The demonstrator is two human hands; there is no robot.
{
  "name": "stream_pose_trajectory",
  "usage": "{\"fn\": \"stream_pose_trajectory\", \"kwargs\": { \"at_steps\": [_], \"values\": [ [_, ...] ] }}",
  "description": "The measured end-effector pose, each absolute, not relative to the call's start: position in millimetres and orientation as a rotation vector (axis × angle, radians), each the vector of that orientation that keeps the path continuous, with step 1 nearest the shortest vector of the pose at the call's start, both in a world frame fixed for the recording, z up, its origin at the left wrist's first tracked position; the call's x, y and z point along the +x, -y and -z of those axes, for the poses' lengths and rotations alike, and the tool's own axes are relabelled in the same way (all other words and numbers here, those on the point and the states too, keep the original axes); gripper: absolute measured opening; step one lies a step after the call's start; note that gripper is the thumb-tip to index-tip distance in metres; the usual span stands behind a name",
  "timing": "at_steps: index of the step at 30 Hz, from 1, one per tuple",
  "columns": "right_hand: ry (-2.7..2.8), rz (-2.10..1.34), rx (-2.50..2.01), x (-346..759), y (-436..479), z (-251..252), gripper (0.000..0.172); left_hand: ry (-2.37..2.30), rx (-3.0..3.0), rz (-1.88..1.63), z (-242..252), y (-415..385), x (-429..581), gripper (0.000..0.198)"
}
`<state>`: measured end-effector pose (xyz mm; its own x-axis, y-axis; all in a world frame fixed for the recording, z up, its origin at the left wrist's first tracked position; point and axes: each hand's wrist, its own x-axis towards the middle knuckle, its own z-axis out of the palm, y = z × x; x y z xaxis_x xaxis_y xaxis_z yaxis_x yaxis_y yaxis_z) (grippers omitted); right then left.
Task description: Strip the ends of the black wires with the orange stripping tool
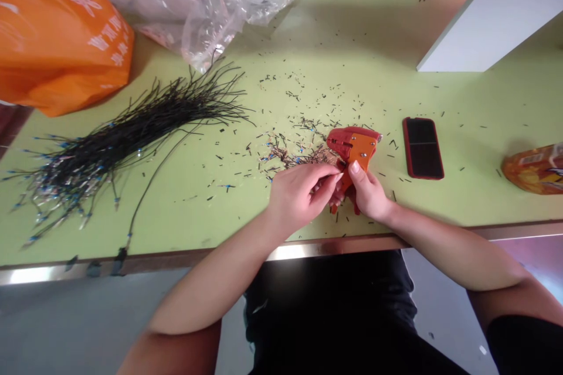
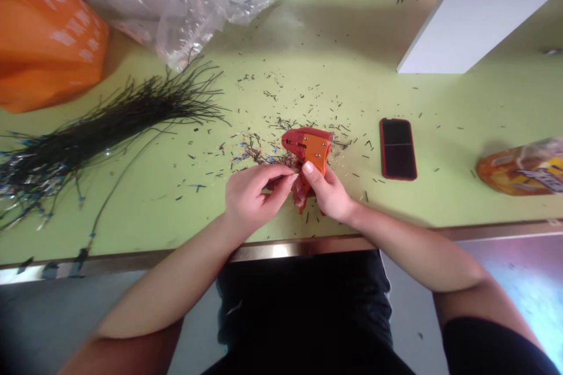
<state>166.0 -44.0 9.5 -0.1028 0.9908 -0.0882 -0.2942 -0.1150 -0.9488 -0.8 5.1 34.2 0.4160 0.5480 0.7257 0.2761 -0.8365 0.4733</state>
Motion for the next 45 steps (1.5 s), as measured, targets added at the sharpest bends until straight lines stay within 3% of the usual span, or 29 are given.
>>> {"fn": "stream_pose_trajectory", "kwargs": {
  "at_steps": [13,23,30,45],
  "values": [
    [0.901,-1.48,-0.893,170,40,-12,0.067,-0.857,2.354,-1.282,-36,-7,-5,0.012],
    [0.95,-1.802,-0.741,200,38,-29,0.068,-0.889,1.918,-1.469,-32,-26,-13,0.018],
    [1.079,-1.957,-0.708,199,43,-19,0.074,-0.83,2.12,-1.359,-35,-28,-14,0.015],
    [1.126,-1.934,-0.732,199,41,-16,0.072,-0.851,2.502,-1.34,-38,-35,-23,0.016]
  ]
}}
